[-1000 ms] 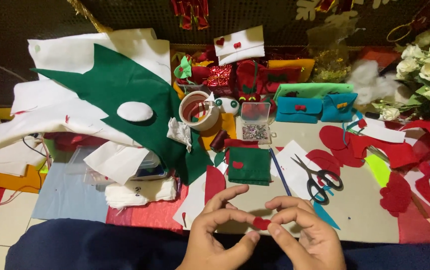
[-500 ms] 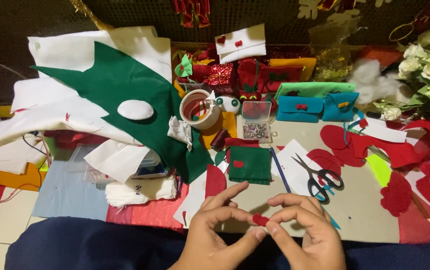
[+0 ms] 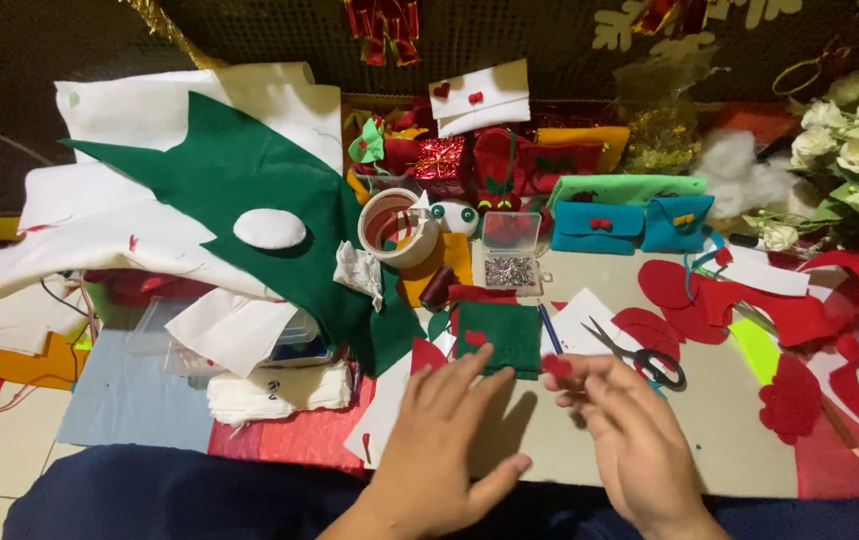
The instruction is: Decorating a green felt square by cutting out small red felt hearts and using a marker to add details.
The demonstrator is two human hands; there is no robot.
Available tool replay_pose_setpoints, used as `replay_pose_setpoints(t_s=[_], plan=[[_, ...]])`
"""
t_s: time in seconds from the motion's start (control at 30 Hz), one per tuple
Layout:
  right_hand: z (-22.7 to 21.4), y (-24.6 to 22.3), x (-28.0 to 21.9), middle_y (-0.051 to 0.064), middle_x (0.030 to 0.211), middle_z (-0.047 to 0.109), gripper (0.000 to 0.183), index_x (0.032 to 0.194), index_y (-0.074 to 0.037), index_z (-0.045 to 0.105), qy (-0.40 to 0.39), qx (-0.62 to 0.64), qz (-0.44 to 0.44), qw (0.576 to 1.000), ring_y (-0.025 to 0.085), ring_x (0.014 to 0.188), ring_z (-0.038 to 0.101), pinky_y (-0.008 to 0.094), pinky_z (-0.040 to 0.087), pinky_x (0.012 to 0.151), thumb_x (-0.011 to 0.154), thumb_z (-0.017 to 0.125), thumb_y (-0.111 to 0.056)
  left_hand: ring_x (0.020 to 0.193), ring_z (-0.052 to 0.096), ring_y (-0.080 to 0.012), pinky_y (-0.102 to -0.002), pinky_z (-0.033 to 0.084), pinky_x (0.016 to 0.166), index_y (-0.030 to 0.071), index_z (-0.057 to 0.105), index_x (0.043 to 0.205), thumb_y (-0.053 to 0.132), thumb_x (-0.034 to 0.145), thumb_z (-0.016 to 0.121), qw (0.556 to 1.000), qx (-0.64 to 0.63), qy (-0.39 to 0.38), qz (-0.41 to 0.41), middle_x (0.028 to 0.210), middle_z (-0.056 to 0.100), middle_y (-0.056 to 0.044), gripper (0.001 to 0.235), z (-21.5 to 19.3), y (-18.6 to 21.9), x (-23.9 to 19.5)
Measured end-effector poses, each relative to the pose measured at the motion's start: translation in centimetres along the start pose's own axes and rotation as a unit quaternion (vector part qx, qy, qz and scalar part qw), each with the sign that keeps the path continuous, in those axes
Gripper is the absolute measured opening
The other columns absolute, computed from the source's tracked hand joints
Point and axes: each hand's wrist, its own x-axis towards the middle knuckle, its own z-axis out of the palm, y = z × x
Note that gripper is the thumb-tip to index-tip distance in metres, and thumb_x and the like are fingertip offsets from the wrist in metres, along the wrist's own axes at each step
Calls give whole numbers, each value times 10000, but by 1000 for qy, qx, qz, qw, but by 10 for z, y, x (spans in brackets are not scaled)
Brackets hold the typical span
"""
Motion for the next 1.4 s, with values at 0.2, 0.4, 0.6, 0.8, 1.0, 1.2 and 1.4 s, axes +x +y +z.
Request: replay_pose_setpoints(t_s=[0.2, 0.4, 0.6, 0.8, 1.0, 1.2, 1.4], plan=[[-1, 12, 33, 186, 1122, 746, 283, 1139, 36, 679, -14, -60, 34, 998, 263, 1151, 687, 393, 474, 1077, 993, 470, -86, 1541, 201, -311, -635, 67, 1140, 100, 226, 1657, 823, 950, 468, 971, 227, -60, 50, 1698, 239, -129, 1040, 52, -36, -10], [-10, 6, 49, 217, 1253, 685, 278, 1175, 82, 649, 61, -12, 55, 997, 265, 1245, 606, 350, 444, 1087, 986, 464, -2, 1486, 294, -271, -710, 124, 1082, 138, 307, 1626, 947, 947, 341, 951, 305, -48, 36, 1645, 348, -67, 1056, 61, -38, -3], [-25, 9, 41, 304, 1179, 688, 217, 917, 101, 606, -22, 71, 3, 997, 377, 1262, 642, 451, 468, 1090, 958, 418, 1, 1422, 382, -293, -778, 57, 1081, 137, 439, 1544, 899, 922, 323, 973, 229, -40, 0, 1565, 465, -62, 991, 58, -33, 0], [-24, -1, 32, 332, 1247, 716, 301, 957, 152, 666, -41, 46, -11, 998, 384, 1203, 667, 438, 437, 1052, 905, 457, -58, 1388, 427, -280, -775, 65, 1099, 153, 489, 1516, 912, 901, 307, 975, 219, -24, -19, 1517, 526, -34, 995, 61, -33, 1], [-10, -16, 30, 383, 1225, 733, 345, 926, 224, 648, 50, 53, 55, 996, 443, 1199, 701, 486, 469, 1117, 824, 420, -15, 1335, 455, -282, -807, 68, 1074, 243, 416, 1586, 938, 889, 298, 970, 240, -41, -29, 1452, 560, -19, 991, 65, -36, 3], [-11, -5, 10, 173, 1483, 554, 489, 1152, -124, 737, 95, -481, -279, 826, 350, 1321, 529, 486, 446, 1058, 665, 716, -150, 1343, 454, -282, -836, 50, 1053, 240, 433, 1580, 933, 882, 266, 974, 224, -26, -36, 1439, 566, -29, 997, 68, -40, 0], [-48, -30, 16, -189, 1313, 613, 237, 1151, -221, 644, -91, -700, -618, 346, 344, 804, 552, 374, 511, 574, 934, 729, -259, 1335, 474, -266, -821, 59, 1069, 257, 460, 1562, 904, 899, 260, 972, 232, -10, -35, 1417, 579, -17, 948, 67, -37, 1]])
